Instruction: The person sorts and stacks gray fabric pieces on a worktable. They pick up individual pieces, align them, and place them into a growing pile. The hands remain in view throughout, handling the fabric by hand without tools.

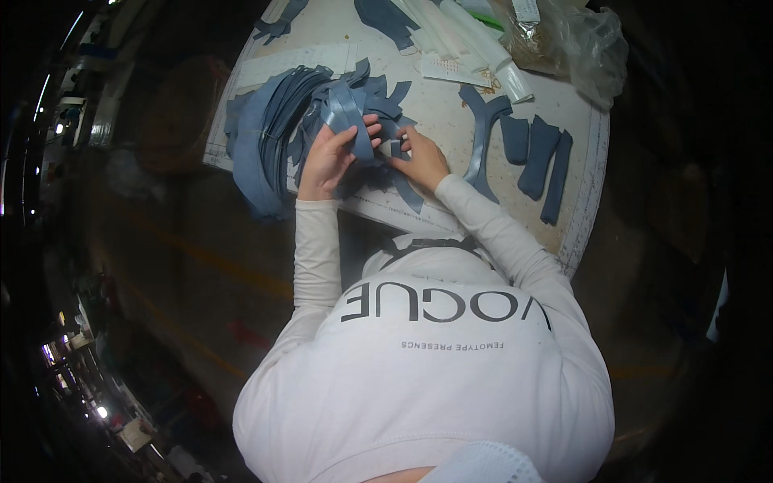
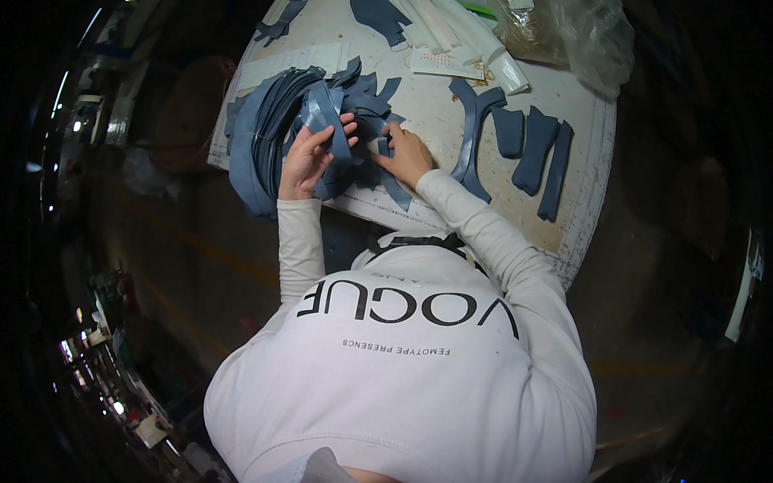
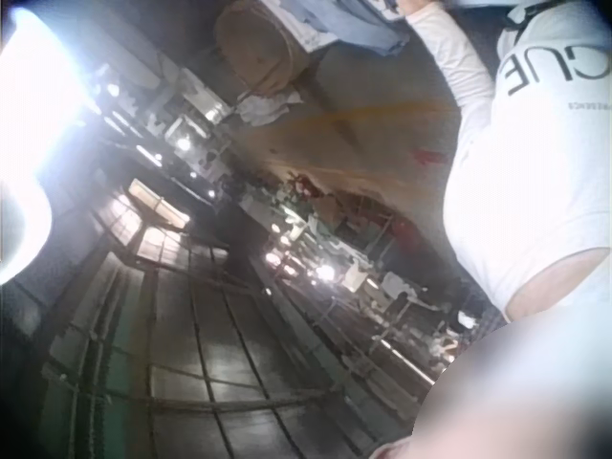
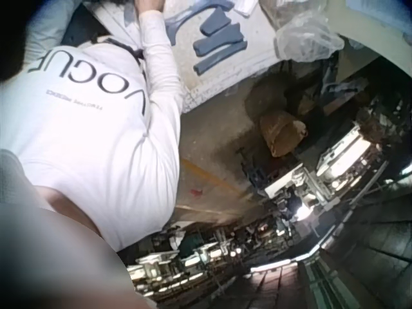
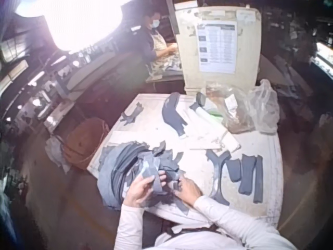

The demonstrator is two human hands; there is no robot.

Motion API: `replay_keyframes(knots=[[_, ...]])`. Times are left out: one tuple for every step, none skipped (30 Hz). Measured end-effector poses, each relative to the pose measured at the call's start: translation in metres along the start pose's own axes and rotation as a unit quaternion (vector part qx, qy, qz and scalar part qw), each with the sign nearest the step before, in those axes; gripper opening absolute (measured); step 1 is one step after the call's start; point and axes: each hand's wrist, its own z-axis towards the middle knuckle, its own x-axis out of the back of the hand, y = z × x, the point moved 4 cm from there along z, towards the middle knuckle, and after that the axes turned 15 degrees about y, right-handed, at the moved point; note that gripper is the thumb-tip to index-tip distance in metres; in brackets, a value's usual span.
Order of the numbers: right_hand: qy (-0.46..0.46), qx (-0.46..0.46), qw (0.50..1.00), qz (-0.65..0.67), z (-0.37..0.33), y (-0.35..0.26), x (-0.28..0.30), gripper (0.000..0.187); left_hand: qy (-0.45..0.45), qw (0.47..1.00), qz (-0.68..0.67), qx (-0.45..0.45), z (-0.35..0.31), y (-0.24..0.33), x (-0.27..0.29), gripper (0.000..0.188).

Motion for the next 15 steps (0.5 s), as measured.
replay_keyframes(knots=[[-0.002,0.022,0.999,-0.026,-0.007,0.002,-0.010,0.037,-0.016,1.000,0.007,-0.011,-0.001,0.002,-0.003,0.043],[0.009,0.043,0.998,-0.052,-0.010,0.006,-0.015,0.038,-0.012,1.000,0.014,-0.008,-0.002,0.000,-0.002,0.045],[-0.009,0.017,1.000,0.005,-0.011,0.011,-0.020,0.037,-0.015,1.000,0.019,-0.009,0.000,-0.004,-0.003,0.046],[-0.045,-0.026,0.997,0.051,-0.012,0.017,-0.023,0.036,-0.011,1.000,0.026,-0.007,0.002,-0.009,-0.001,0.048],[-0.080,-0.071,0.990,0.097,-0.011,0.021,-0.024,0.035,-0.022,0.999,0.023,-0.004,0.003,-0.015,0.001,0.049],[-0.085,-0.112,0.979,0.147,-0.007,0.023,-0.019,0.035,-0.027,0.999,0.023,0.004,0.005,-0.023,0.003,0.049],[-0.083,-0.151,0.965,0.195,0.002,0.025,-0.013,0.036,-0.045,0.999,0.016,0.004,0.011,-0.030,0.004,0.050],[-0.085,-0.213,0.947,0.224,0.007,0.027,-0.005,0.037,-0.051,0.998,0.018,0.022,0.014,-0.040,0.006,0.049],[-0.070,-0.198,0.931,0.300,0.013,0.020,0.006,0.041,-0.037,0.997,0.020,0.070,0.017,-0.054,0.007,0.049],[-0.055,-0.201,0.910,0.357,0.022,0.014,0.018,0.046,-0.031,0.993,0.016,0.111,0.018,-0.068,0.008,0.048],[-0.041,-0.211,0.886,0.412,0.030,0.009,0.030,0.050,-0.026,0.988,0.012,0.152,0.020,-0.082,0.009,0.048],[-0.071,-0.219,0.877,0.422,0.034,0.003,0.039,0.053,-0.002,0.982,0.005,0.187,0.018,-0.097,0.011,0.047],[-0.102,-0.233,0.866,0.431,0.034,0.000,0.048,0.056,-0.018,0.980,-0.012,0.198,0.017,-0.109,0.010,0.048],[-0.138,-0.215,0.847,0.466,0.031,-0.006,0.053,0.060,-0.004,0.980,-0.009,0.200,0.015,-0.121,0.012,0.042],[-0.170,-0.261,0.848,0.429,0.024,-0.005,0.051,0.062,-0.026,0.981,-0.031,0.190,0.014,-0.128,0.012,0.038]])
